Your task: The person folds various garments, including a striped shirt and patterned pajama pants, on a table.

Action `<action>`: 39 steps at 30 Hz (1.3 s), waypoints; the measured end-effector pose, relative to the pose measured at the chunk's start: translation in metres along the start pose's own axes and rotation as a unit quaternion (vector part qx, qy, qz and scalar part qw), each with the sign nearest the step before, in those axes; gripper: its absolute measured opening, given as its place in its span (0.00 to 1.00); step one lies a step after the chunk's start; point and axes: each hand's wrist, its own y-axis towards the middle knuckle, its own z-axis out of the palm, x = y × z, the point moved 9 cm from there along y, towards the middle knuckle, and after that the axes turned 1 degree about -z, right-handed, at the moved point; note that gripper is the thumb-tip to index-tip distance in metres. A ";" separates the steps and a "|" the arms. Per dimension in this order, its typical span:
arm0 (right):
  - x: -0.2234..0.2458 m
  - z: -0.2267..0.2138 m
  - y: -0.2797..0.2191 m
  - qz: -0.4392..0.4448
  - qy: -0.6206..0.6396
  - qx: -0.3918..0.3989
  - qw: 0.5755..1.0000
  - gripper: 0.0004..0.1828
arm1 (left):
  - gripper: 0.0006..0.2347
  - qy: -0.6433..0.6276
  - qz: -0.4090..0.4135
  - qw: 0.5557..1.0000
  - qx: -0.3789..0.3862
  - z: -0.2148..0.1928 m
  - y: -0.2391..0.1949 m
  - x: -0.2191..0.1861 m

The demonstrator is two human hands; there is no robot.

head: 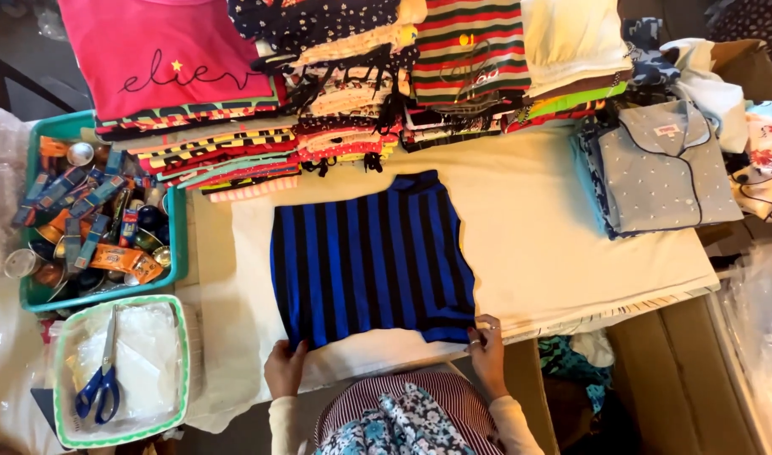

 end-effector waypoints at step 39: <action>0.114 0.053 0.108 -0.203 -0.082 0.206 0.954 0.18 | 0.08 -0.403 0.060 0.874 0.264 0.038 0.134 -0.029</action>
